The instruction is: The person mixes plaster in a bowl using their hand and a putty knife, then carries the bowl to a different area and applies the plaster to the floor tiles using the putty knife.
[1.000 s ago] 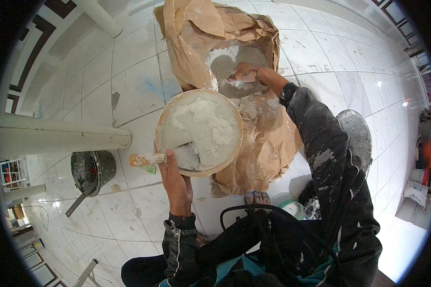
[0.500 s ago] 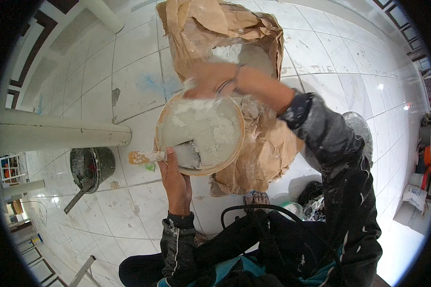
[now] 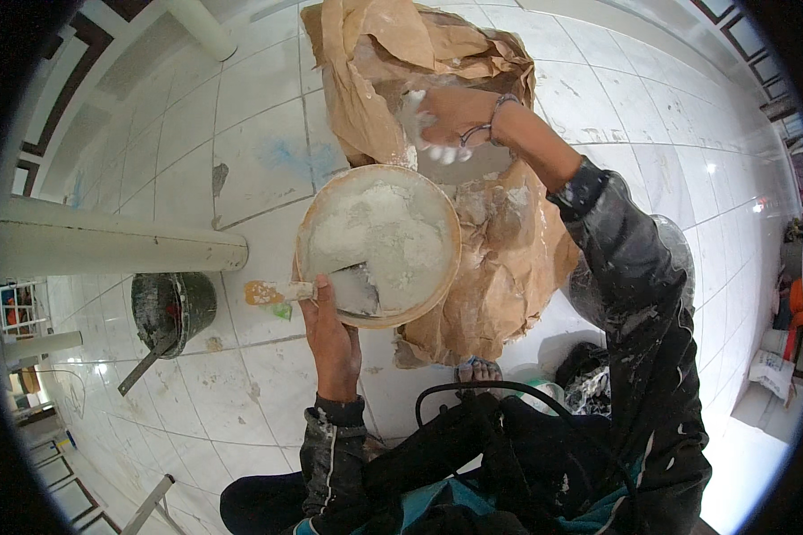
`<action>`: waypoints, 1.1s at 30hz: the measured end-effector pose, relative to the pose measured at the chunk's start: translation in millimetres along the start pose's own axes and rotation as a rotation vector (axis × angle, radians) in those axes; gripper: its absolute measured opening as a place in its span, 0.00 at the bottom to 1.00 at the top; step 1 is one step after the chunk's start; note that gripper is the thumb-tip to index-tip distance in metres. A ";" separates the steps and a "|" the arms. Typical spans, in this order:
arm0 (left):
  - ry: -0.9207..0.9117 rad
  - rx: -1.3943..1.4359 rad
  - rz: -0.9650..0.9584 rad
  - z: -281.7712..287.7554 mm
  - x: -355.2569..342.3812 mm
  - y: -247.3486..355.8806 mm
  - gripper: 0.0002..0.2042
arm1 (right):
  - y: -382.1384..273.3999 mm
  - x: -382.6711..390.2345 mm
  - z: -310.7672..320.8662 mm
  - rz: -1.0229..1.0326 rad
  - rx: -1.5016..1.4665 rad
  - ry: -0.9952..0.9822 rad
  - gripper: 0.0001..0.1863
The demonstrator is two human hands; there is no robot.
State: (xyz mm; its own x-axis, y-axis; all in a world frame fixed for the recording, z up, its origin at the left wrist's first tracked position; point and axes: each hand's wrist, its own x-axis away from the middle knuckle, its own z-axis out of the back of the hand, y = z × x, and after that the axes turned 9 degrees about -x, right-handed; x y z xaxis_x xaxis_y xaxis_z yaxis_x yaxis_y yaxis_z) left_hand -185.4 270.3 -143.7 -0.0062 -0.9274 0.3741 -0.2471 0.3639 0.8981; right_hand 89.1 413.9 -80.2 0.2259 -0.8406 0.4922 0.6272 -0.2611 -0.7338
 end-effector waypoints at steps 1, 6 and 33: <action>0.005 -0.002 0.036 -7.3 1.5 1.9 0.26 | 13.0 -6.2 9.3 -0.054 0.333 0.058 0.17; -0.042 0.003 -0.001 -5.7 -0.1 -2.7 0.26 | 145.1 -95.6 -18.6 -0.040 0.662 0.064 0.22; -0.018 0.030 0.039 -2.1 -0.5 -4.2 0.26 | 49.2 -12.0 26.6 0.112 0.087 0.062 0.20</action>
State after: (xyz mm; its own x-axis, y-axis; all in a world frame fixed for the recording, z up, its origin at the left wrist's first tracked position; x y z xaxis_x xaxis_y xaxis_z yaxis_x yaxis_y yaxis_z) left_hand -182.3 269.4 -147.2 -0.0335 -0.9141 0.4042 -0.2753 0.3972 0.8755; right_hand 137.2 423.8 -109.8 0.2533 -0.8906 0.3778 0.6632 -0.1245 -0.7380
